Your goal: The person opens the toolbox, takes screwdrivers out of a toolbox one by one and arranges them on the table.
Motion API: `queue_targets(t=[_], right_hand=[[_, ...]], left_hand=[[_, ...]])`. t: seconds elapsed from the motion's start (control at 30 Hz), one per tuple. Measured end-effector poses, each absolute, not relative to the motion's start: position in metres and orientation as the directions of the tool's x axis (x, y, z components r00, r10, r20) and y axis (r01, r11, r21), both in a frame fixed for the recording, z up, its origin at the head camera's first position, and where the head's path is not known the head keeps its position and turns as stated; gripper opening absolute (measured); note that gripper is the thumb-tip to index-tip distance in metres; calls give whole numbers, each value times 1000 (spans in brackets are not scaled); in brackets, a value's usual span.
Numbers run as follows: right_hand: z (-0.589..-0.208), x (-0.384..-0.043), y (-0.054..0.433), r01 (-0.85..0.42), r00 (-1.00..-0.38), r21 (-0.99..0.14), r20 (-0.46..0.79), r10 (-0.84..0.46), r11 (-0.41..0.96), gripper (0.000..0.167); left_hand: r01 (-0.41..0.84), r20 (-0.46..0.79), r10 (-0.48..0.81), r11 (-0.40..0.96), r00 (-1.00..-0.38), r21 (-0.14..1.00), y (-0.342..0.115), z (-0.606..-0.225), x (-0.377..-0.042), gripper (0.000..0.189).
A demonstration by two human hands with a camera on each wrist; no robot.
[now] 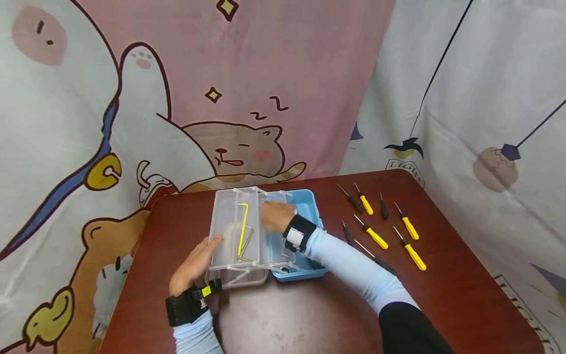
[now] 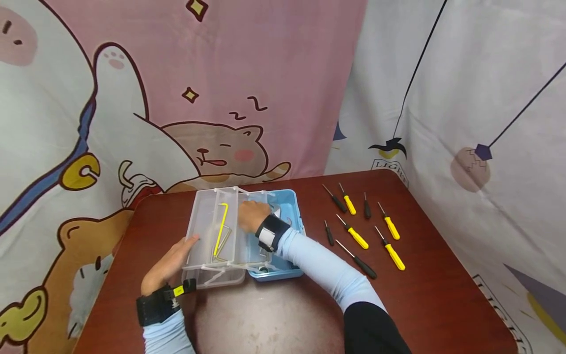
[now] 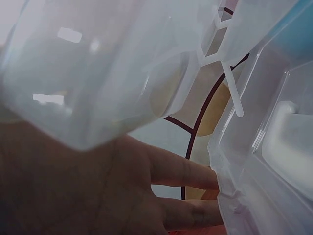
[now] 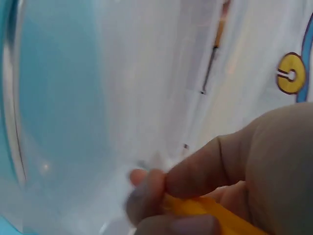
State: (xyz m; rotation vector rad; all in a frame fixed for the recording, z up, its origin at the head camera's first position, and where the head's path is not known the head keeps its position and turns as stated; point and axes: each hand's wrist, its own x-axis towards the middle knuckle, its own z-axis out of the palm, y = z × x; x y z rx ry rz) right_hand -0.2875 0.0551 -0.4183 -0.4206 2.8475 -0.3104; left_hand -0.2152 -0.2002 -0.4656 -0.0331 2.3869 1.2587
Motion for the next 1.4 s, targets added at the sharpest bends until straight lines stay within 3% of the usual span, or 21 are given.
queue_targets(t=[0.1,0.3,0.53,0.7,0.97,1.17,1.4], right_hand=[[-413,-284,71,-216,-942,-263,-196,-272,940,37],[-400,-284,125,-124,-976,-399,-114,-184,909,48],[-399,-297,194,-79,-996,-541,12,-87,837,45],[-413,-314,228,26,-1000,-520,-28,13,854,48],[-466,-321,259,156,-987,-392,-89,131,907,47],[-498,-320,262,136,-989,-328,-92,112,935,34],[-493,-334,260,117,-993,-311,-17,117,943,25]], left_hand=[[-209,-379,183,586,-907,783,-200,-468,-214,91],[-160,-343,220,582,-913,798,-201,-466,-215,82],[-123,-323,239,599,-916,791,-204,-461,-219,80],[-125,-327,243,596,-913,793,-206,-460,-219,84],[-131,-320,237,578,-917,805,-201,-471,-209,79],[-144,-321,219,574,-921,806,-201,-477,-200,74],[-125,-287,211,560,-935,819,-201,-470,-208,72]])
